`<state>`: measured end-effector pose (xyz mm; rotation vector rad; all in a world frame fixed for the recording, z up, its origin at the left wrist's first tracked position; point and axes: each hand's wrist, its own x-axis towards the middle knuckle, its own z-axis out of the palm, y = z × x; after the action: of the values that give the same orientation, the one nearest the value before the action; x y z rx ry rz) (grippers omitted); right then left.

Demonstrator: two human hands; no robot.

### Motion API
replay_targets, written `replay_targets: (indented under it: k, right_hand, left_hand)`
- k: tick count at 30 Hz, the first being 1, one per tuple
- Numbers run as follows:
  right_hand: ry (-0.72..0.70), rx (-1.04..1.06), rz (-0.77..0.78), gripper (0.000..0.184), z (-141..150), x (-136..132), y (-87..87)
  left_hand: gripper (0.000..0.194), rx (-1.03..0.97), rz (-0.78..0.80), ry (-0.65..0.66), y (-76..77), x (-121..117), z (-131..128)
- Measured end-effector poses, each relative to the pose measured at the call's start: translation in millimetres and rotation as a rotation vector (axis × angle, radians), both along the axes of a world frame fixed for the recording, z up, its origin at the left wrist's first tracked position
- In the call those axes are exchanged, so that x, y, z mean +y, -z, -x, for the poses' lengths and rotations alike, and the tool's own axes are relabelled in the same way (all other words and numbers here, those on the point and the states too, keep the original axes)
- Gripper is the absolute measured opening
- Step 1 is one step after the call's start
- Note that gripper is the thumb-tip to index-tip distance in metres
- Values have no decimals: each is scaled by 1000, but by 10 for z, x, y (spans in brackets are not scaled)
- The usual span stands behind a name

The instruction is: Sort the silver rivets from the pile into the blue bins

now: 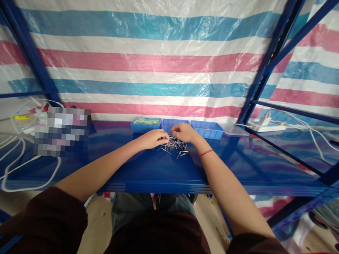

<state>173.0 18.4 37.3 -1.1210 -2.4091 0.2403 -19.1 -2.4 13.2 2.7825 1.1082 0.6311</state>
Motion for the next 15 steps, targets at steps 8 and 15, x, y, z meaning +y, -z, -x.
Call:
replay_targets:
  k: [8, 15]
  right_hand:
    - [-30, -3, 42, 22, 36, -35, 0]
    - [-24, -17, 39, 21, 43, -43, 2]
  left_hand:
    - [28, 36, 35, 0, 11, -32, -17]
    - [19, 18, 50, -33, -20, -76, -42]
